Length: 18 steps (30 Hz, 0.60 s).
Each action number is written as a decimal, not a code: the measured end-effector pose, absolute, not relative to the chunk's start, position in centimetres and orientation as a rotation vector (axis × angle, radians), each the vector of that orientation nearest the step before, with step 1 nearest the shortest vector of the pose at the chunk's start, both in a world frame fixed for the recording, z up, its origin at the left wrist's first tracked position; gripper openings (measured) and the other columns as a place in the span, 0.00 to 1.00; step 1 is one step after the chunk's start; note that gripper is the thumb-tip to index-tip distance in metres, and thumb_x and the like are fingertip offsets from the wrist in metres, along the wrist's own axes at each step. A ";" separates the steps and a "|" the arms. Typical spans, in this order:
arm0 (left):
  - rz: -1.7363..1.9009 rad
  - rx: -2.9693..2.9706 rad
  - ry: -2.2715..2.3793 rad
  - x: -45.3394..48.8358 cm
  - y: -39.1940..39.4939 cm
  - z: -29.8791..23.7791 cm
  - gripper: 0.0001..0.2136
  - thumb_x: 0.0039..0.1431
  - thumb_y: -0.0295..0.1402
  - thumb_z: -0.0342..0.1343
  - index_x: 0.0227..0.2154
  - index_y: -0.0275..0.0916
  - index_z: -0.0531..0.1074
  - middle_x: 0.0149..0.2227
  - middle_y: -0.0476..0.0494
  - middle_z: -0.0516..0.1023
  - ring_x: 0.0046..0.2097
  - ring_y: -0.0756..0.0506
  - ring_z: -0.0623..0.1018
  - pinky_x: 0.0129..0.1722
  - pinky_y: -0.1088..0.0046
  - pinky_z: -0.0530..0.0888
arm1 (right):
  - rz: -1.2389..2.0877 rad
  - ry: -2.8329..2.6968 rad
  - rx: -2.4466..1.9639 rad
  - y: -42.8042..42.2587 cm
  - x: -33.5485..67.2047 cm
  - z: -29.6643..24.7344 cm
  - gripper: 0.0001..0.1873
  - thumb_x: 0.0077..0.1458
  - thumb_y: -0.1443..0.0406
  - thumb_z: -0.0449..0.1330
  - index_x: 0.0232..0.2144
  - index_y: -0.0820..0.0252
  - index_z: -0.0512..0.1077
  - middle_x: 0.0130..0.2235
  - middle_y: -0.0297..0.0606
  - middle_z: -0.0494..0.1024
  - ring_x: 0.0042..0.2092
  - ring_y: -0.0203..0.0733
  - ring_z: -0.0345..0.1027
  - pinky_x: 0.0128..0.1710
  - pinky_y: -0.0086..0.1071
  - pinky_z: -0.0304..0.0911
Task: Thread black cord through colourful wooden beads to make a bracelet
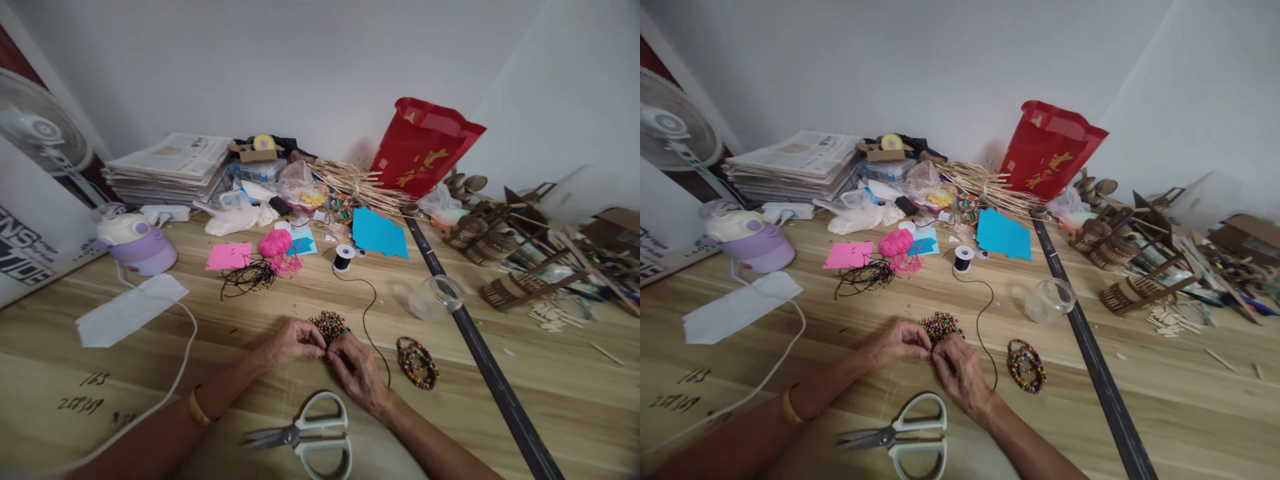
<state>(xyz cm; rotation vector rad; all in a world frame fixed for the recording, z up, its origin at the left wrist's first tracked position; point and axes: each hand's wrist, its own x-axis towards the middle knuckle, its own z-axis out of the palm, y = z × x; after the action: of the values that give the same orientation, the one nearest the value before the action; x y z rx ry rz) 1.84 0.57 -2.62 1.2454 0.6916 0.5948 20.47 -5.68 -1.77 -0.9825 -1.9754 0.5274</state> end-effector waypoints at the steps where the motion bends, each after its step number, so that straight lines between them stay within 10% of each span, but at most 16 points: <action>1: 0.597 1.241 0.689 1.9 0.6 -2.7 0.14 0.38 0.36 0.70 0.25 0.32 0.75 0.23 0.47 0.77 0.26 0.52 0.73 0.28 0.79 0.67 | 0.528 -1.976 -0.982 -5.7 20.5 -1.7 0.07 0.62 0.68 0.52 0.32 0.58 0.68 0.30 0.37 0.71 0.32 0.38 0.65 0.31 0.29 0.62; 18: 0.596 1.230 0.736 1.7 0.5 -1.9 0.14 0.38 0.35 0.70 0.25 0.31 0.75 0.23 0.48 0.77 0.26 0.52 0.73 0.29 0.78 0.68 | 0.499 -1.974 -0.986 -5.7 20.5 -1.8 0.06 0.61 0.69 0.53 0.31 0.58 0.66 0.29 0.35 0.70 0.31 0.37 0.63 0.30 0.27 0.59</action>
<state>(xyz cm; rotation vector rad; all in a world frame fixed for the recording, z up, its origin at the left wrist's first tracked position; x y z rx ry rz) 1.70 0.51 -1.90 1.2303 0.7362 0.5958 20.52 -5.73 -1.78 -0.9865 -1.9739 0.4995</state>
